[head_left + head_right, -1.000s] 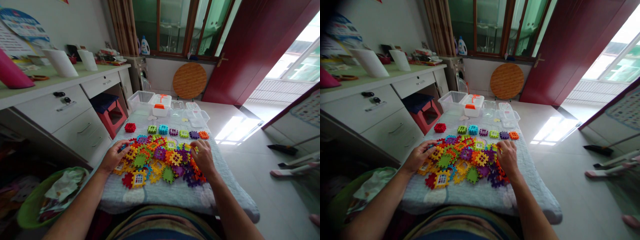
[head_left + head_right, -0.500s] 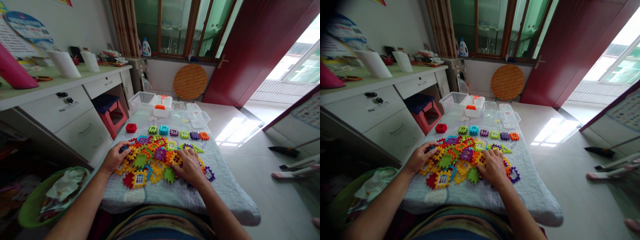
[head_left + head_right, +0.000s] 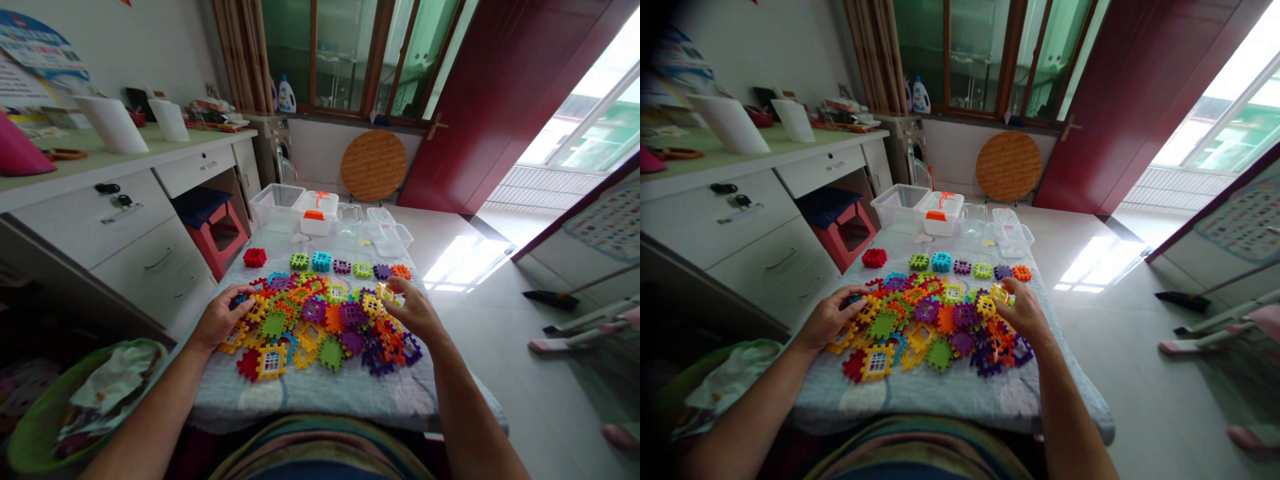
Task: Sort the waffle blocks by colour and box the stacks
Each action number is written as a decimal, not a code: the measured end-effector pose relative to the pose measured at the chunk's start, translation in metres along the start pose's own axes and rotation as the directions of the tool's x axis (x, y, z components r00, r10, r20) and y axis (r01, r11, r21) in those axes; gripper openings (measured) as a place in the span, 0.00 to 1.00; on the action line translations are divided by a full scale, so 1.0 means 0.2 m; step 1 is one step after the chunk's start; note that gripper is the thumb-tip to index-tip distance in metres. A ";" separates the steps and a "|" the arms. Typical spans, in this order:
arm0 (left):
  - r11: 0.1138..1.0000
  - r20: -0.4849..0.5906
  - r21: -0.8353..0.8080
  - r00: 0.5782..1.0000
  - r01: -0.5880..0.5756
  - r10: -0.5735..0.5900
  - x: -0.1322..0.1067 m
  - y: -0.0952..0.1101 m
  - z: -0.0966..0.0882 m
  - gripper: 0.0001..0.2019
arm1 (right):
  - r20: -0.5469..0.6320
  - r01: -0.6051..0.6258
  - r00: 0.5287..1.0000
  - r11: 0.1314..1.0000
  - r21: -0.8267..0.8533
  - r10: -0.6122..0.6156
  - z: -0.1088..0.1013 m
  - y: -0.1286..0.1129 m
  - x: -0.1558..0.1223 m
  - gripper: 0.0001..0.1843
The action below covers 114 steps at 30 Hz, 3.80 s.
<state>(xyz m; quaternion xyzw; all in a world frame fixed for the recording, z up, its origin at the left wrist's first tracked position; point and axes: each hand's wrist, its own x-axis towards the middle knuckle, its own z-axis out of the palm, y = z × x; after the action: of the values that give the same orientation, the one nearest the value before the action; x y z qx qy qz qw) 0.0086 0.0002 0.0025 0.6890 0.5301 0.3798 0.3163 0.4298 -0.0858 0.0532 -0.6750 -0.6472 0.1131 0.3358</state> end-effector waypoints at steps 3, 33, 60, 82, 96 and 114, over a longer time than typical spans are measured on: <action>1.000 -0.004 0.006 1.000 0.007 -0.007 0.00 0.00 0.00 0.21 | 0.079 0.021 0.997 1.000 -0.022 -0.019 0.04 0.02 -0.01 0.25; 0.999 -0.027 -0.003 0.999 -0.039 0.039 -0.01 -0.05 0.01 0.19 | 0.285 0.350 0.895 0.936 0.033 -0.345 0.30 -0.38 0.08 0.35; 0.545 0.647 0.548 0.734 -0.635 0.205 0.11 0.70 0.44 0.25 | -0.145 -0.181 0.971 0.980 0.081 0.191 0.01 0.25 -0.04 0.20; 0.442 0.452 0.785 0.889 -0.434 0.070 0.74 0.40 0.04 0.26 | -0.163 -0.327 0.925 0.938 0.116 0.343 0.09 0.37 -0.06 0.25; 0.384 0.567 0.784 0.815 -0.488 -0.123 0.89 0.28 0.18 0.21 | -0.147 -0.311 0.931 0.936 0.163 0.335 0.10 0.41 -0.07 0.24; 0.403 0.575 0.779 0.803 -0.480 -0.155 0.90 0.29 0.19 0.29 | -0.144 -0.315 0.930 0.934 0.169 0.339 0.11 0.41 -0.07 0.24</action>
<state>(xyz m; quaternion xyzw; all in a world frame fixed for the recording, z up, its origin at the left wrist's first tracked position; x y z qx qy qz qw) 0.0972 0.1592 0.0646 0.8770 0.4537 -0.1579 -0.0042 0.4804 -0.0883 -0.0159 -0.7549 -0.4846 0.1552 0.4137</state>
